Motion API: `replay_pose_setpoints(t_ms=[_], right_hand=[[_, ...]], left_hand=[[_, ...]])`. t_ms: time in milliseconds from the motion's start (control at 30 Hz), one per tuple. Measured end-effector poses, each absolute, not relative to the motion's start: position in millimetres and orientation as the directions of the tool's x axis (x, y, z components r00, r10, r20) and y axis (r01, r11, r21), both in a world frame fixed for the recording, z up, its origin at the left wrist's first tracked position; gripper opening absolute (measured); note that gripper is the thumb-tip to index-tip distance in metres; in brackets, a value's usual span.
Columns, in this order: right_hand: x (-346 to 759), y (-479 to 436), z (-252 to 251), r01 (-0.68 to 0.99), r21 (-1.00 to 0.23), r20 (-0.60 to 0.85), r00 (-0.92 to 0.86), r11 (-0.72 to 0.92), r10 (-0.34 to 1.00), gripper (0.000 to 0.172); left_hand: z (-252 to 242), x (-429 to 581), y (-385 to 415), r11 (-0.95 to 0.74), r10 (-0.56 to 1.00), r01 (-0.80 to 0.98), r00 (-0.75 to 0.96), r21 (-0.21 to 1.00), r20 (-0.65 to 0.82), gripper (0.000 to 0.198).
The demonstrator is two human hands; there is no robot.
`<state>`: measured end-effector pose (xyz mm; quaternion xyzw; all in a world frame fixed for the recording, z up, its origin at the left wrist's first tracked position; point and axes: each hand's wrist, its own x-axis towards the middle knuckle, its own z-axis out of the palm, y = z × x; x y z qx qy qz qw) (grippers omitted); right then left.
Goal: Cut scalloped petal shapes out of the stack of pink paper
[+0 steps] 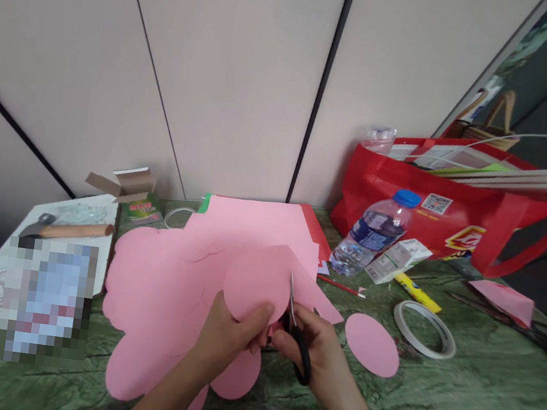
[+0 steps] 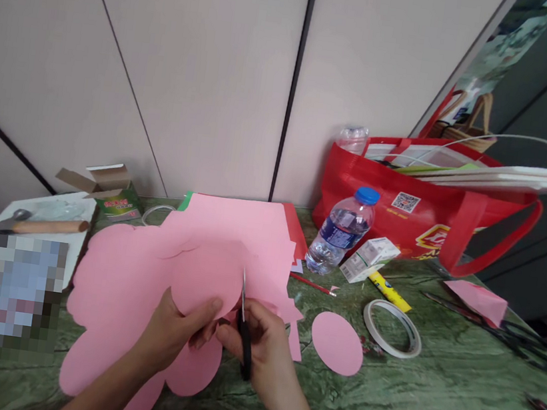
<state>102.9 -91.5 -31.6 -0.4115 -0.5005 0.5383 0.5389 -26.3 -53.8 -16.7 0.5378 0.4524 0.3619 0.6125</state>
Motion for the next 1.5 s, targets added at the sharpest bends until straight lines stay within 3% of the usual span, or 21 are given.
replay_pose_setpoints(t_ms=[600,1067,1333,1500], right_hand=[[104,-91,-37,-0.180,-0.981,0.082,-0.055,0.070,0.995,0.024],[107,-92,-42,-0.142,-0.988,0.062,-0.028,0.058,0.998,0.032],[103,-91,-32,-0.247,-0.967,0.085,-0.120,0.053,0.989,0.025],[105,-91,-32,-0.209,-0.976,0.085,-0.111,0.060,0.990,0.028]], left_hand=[[-23,-30,-53,0.105,0.929,0.032,0.355,0.994,-0.109,0.034],[-21,-30,-50,0.098,0.937,0.054,0.331,0.994,-0.111,0.039],[-21,-29,-52,0.122,0.926,0.051,0.353,0.991,-0.132,0.036],[-21,-30,-51,0.101,0.934,0.068,0.338,0.993,-0.118,0.039]])
